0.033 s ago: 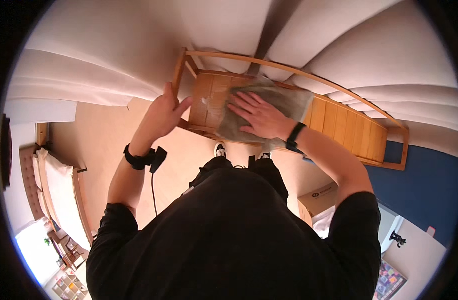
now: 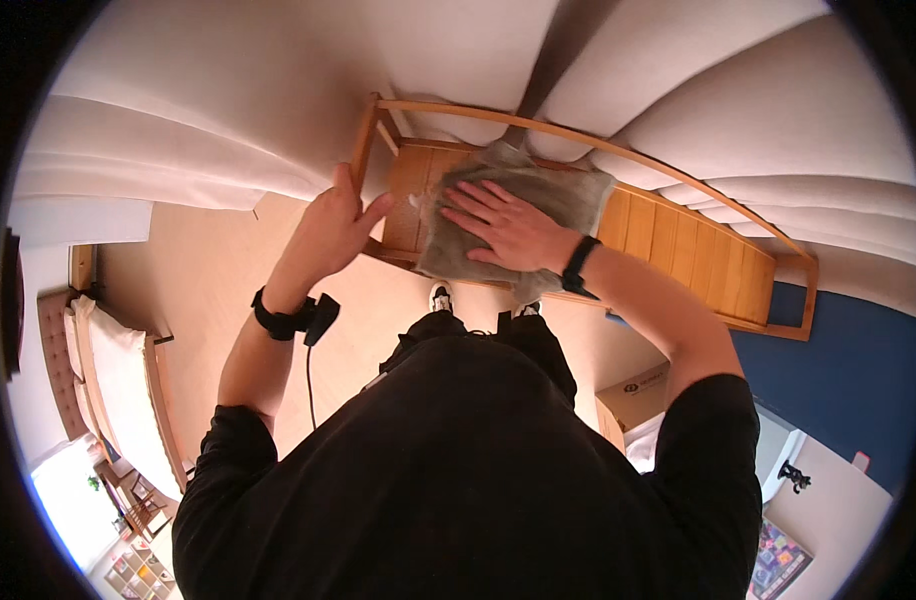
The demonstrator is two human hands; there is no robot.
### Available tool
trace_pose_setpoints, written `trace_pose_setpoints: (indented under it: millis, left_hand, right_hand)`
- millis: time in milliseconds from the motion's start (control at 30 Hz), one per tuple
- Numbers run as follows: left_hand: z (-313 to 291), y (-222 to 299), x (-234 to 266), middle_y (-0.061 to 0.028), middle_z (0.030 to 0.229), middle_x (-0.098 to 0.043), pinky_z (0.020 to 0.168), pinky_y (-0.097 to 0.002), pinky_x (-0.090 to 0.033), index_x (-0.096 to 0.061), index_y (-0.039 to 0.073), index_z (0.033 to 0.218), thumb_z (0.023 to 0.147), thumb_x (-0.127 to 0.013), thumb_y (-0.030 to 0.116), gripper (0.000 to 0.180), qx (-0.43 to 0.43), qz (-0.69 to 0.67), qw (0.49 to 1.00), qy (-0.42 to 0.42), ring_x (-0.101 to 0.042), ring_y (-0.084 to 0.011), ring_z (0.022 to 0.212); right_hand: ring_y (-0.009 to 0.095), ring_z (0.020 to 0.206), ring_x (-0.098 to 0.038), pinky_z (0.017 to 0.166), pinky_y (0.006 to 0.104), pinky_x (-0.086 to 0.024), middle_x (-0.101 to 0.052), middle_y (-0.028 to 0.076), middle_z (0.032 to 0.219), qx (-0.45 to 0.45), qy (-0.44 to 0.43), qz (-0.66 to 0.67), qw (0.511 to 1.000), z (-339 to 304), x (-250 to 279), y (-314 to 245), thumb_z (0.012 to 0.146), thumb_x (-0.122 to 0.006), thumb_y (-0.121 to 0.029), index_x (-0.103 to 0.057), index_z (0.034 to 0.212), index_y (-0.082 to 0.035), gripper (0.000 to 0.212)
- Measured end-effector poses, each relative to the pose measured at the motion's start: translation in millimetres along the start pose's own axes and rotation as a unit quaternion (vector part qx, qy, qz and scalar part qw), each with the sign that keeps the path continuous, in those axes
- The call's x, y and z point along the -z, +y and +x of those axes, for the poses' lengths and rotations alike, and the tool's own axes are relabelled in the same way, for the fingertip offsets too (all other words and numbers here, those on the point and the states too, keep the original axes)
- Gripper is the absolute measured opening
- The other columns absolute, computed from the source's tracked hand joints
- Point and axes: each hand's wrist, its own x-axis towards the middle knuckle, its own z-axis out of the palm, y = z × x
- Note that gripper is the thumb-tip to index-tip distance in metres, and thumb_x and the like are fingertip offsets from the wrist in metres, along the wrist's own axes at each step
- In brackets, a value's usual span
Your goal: Packing plush toys into a cardboard box and cleaning a wooden shelf.
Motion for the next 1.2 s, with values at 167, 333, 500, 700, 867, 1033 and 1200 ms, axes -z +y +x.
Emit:
trace_pose_setpoints:
  millis: [167,333,500,700,867,1033,1200]
  left_hand:
    - [-1.7,2.2,7.6,-0.0274,0.075,-0.068,0.07,-0.0525,-0.056,-0.044,-0.008,0.106,0.101,-0.065,0.043,0.055,-0.021,-0.033,0.999,0.012,-0.07,-0.0481,0.078]
    - [1.1,-5.4,2.6,-0.0288,0.076,-0.067,0.064,-0.0534,-0.053,-0.042,-0.006,0.106,0.104,-0.06,0.046,0.055,-0.037,-0.025,0.999,0.022,-0.069,-0.0482,0.076]
    - [1.5,-2.9,6.5,-0.0266,0.075,-0.069,0.064,-0.0521,-0.054,-0.043,-0.006,0.106,0.105,-0.058,0.044,0.053,-0.024,-0.033,0.999,0.001,-0.07,-0.0465,0.076]
    - [-2.6,-11.7,-5.6,-0.0275,0.076,-0.069,0.068,-0.0545,-0.053,-0.043,-0.005,0.107,0.106,-0.056,0.046,0.053,-0.056,-0.028,0.997,0.052,-0.069,-0.0477,0.078]
    - [-1.8,-4.3,-0.8,-0.0254,0.076,-0.07,0.067,-0.0527,-0.056,-0.044,-0.005,0.105,0.105,-0.057,0.046,0.052,-0.026,0.031,0.998,0.041,-0.071,-0.0447,0.074]
    - [0.1,-5.4,-2.8,-0.0261,0.074,-0.069,0.066,-0.054,-0.054,-0.043,-0.003,0.108,0.106,-0.055,0.047,0.051,-0.009,0.004,0.999,0.043,-0.07,-0.0471,0.075]
    - [-3.3,-6.2,-3.7,-0.0273,0.077,-0.068,0.065,-0.0544,-0.051,-0.042,-0.001,0.11,0.108,-0.052,0.047,0.05,0.015,0.018,0.999,0.026,-0.069,-0.0484,0.077]
  right_hand:
    - [0.031,0.158,-0.022,0.131,0.0466,-0.017,-0.027,0.014,0.17,0.068,0.003,-0.02,0.997,98.2,-3.8,24.0,0.103,-0.055,-0.05,-0.032,0.163,-0.011,0.074]
    - [0.03,0.158,-0.024,0.131,0.0465,-0.018,-0.03,0.014,0.169,0.035,0.046,-0.025,0.998,117.2,-12.1,12.5,0.104,-0.054,-0.047,-0.034,0.161,-0.01,0.071]
    - [0.032,0.155,-0.029,0.13,0.0459,-0.02,-0.034,0.016,0.166,0.099,-0.052,0.084,0.99,103.5,-12.8,-34.4,0.104,-0.054,-0.046,-0.037,0.158,-0.006,0.069]
    - [0.028,0.157,-0.026,0.13,0.0444,-0.02,-0.031,0.012,0.168,0.097,-0.068,0.026,0.993,119.8,-1.0,8.1,0.105,-0.053,-0.047,-0.035,0.161,-0.011,0.069]
    - [0.025,0.159,-0.021,0.131,0.0451,-0.017,-0.027,0.009,0.171,0.056,0.0,0.013,0.998,120.8,-9.2,21.6,0.105,-0.053,-0.047,-0.03,0.164,-0.017,0.07]
    - [0.027,0.158,-0.023,0.131,0.0459,-0.018,-0.03,0.013,0.169,0.064,-0.012,0.071,0.995,86.3,-22.7,-41.8,0.104,-0.055,-0.042,-0.032,0.163,-0.013,0.069]
    - [0.029,0.154,-0.033,0.129,0.0468,-0.025,-0.04,0.015,0.163,0.059,0.0,0.104,0.993,23.3,-14.5,-43.1,0.101,-0.062,-0.032,-0.038,0.159,-0.011,0.066]
